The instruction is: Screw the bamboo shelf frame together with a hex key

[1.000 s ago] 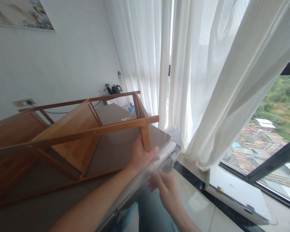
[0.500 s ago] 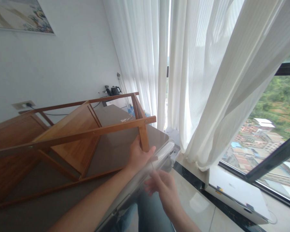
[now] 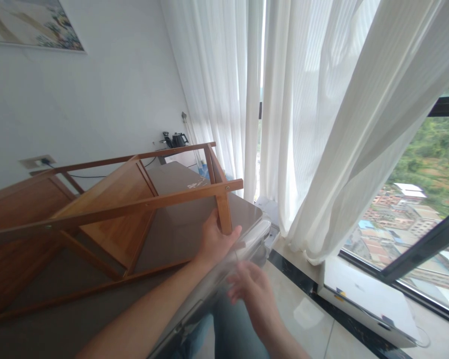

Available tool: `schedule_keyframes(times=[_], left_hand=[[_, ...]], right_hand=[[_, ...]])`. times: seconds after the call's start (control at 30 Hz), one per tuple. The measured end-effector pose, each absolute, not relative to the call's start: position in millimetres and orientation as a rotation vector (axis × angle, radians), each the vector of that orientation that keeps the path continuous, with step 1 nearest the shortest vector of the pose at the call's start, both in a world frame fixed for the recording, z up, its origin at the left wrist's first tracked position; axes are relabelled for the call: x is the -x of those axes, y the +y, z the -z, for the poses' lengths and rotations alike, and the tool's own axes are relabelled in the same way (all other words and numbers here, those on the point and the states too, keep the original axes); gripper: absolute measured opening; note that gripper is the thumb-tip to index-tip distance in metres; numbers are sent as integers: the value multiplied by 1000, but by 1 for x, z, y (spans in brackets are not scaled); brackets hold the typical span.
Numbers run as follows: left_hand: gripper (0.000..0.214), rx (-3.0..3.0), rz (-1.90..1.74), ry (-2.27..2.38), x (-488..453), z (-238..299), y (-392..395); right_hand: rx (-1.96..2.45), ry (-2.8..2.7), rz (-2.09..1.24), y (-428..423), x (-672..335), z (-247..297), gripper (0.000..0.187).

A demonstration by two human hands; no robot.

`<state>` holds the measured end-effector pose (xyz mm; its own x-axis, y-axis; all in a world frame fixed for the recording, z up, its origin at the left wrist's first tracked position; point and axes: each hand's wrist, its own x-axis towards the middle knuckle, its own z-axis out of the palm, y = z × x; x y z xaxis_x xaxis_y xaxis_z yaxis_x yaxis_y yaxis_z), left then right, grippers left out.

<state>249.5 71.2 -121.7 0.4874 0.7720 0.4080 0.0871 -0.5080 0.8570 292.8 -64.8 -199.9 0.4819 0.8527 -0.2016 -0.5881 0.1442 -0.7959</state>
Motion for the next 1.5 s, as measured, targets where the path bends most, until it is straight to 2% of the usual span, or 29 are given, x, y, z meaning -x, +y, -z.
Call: schedule_keyframes(times=[0.1,0.23,0.4,0.53,0.7,0.77,0.87,1.1,1.17,1.37,1.5], left_hand=[[27,-1911,-1066,693,-250,122,71],[29,-1908,-1075,691,-250,122,71],[29,-1915,-1069,713,-251,123,72],[28,-1953,-1065,723,-251,125,73],[26,-1957,-1067,731,-250,124,72],[25,-1943,-1064,734,-250,121,70],[26,-1905,-1061,726,-250,118,68],[27,-1903,-1060,746,-251,117,68],[28,-1896,-1059,744,-251,118,68],[28,-1893,-1068,720,-251,119,69],[29,-1903,-1079,733,-250,121,68]], right_hand=[[1285,-583,-808,-71,-297,202,61],[1631,-979,-274,-78,-303,204,34],[1721,-1197,97,-81,-306,201,34],[1717,-1159,-45,-79,-310,194,40],[1459,-816,-708,-71,-309,191,57],[1362,-706,-827,-69,-307,190,62],[1404,-694,-735,-68,-307,194,60],[1636,-1098,-184,-76,-314,215,37],[1642,-1188,-88,-78,-315,215,36],[1663,-1261,-57,-79,-317,207,45],[1632,-1166,-180,-79,-309,207,48]])
